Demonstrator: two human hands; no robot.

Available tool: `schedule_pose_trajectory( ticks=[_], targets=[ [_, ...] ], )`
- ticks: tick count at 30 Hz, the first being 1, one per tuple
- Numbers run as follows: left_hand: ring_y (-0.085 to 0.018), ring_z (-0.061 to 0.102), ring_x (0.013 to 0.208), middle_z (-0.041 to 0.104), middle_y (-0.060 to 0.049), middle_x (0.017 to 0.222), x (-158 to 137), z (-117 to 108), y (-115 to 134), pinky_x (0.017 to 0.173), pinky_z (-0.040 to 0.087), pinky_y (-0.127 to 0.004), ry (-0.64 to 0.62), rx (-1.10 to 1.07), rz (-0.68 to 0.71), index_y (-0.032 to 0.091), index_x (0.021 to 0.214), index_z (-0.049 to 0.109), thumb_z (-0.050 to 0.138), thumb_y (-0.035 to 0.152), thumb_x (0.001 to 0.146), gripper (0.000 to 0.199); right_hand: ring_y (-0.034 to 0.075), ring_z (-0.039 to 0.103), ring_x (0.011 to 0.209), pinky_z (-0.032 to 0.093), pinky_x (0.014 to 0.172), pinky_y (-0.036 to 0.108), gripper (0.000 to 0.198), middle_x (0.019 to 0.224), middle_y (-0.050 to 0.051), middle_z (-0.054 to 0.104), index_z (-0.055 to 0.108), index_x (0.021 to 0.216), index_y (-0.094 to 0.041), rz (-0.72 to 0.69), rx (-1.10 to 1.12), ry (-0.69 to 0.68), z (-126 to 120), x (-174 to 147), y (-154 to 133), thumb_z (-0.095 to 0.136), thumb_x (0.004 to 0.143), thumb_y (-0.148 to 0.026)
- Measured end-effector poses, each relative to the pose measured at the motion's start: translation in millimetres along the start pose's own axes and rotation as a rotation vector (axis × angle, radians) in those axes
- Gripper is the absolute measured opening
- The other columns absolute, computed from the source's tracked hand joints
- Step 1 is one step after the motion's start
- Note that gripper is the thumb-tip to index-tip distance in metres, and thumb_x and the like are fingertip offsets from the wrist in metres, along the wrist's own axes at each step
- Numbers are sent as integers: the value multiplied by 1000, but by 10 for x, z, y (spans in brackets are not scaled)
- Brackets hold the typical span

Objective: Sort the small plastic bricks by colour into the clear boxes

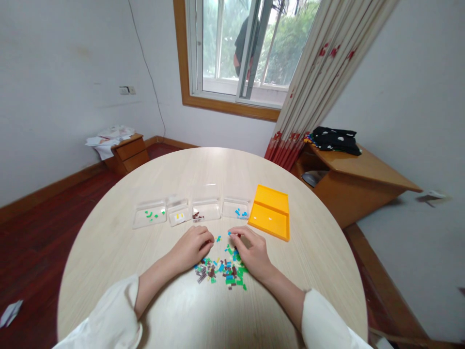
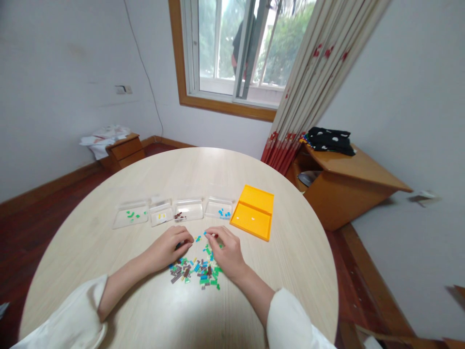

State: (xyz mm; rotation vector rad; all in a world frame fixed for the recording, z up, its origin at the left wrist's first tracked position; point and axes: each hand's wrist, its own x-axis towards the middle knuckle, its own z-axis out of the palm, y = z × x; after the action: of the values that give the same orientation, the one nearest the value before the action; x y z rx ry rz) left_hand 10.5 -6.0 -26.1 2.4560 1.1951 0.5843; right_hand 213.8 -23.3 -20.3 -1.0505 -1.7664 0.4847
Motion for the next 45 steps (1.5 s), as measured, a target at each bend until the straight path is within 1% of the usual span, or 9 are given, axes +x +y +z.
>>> schedule_pose_trajectory(
  ticks=[4,9,13,21,28,34,39,42,45],
  targets=[
    [-19,57,82,64,-6,84,7,-9,12,76,43,-31,-6,-1,-2,18,84,64,51,17,86,14,16,67,74,54,72,28,11,80,5,71,66,82,-21,-14,16,39,-11,-5,-35,56,86,-21],
    [-19,57,81,64,-6,84,6,-10,15,75,43,-31,-8,-7,7,17,84,64,50,16,86,14,14,63,70,51,65,26,10,76,4,68,64,78,-20,-76,13,26,-17,9,-43,56,83,-17],
    [-19,57,81,64,-6,85,2,-3,4,76,44,-31,-11,-10,5,17,84,64,49,16,87,15,15,60,73,49,66,27,15,78,3,64,64,86,-20,-97,-12,44,-16,32,5,51,83,-13],
    [-19,57,83,64,-6,84,2,-18,20,77,44,-31,-29,-11,-12,16,85,64,50,16,86,15,14,58,81,49,71,27,26,84,4,56,67,80,-20,-102,0,-56,5,6,120,45,82,-6],
    [-19,56,83,63,-6,85,6,-33,42,77,44,-30,-36,-14,-25,16,85,64,50,16,87,14,14,59,81,50,72,27,25,83,4,57,66,80,-19,-101,-10,-65,13,3,122,45,83,-6],
    [-19,56,84,64,-6,86,5,-25,32,78,44,-30,-35,-29,-24,16,85,64,49,16,87,15,17,59,94,50,82,32,29,98,7,58,67,103,-21,-100,-107,7,-26,36,166,44,87,-11],
    [-19,56,84,64,-6,85,5,-23,21,77,44,-30,-30,-32,-17,16,85,64,49,17,87,15,23,51,109,45,94,44,41,113,11,54,56,126,-23,-54,-289,80,-82,94,316,42,89,-17],
    [-19,57,83,64,-6,86,4,-26,24,76,43,-30,-31,-31,-21,16,85,64,48,18,88,16,27,44,119,38,101,52,53,128,13,48,40,141,-25,3,-389,14,-84,114,425,40,88,-18],
    [-19,56,84,63,-7,86,4,-26,30,77,43,-30,-33,-29,-24,16,85,63,48,18,88,16,29,34,129,31,105,56,63,142,13,38,27,147,-24,56,-473,-65,-62,111,510,39,86,-17]
  ],
)
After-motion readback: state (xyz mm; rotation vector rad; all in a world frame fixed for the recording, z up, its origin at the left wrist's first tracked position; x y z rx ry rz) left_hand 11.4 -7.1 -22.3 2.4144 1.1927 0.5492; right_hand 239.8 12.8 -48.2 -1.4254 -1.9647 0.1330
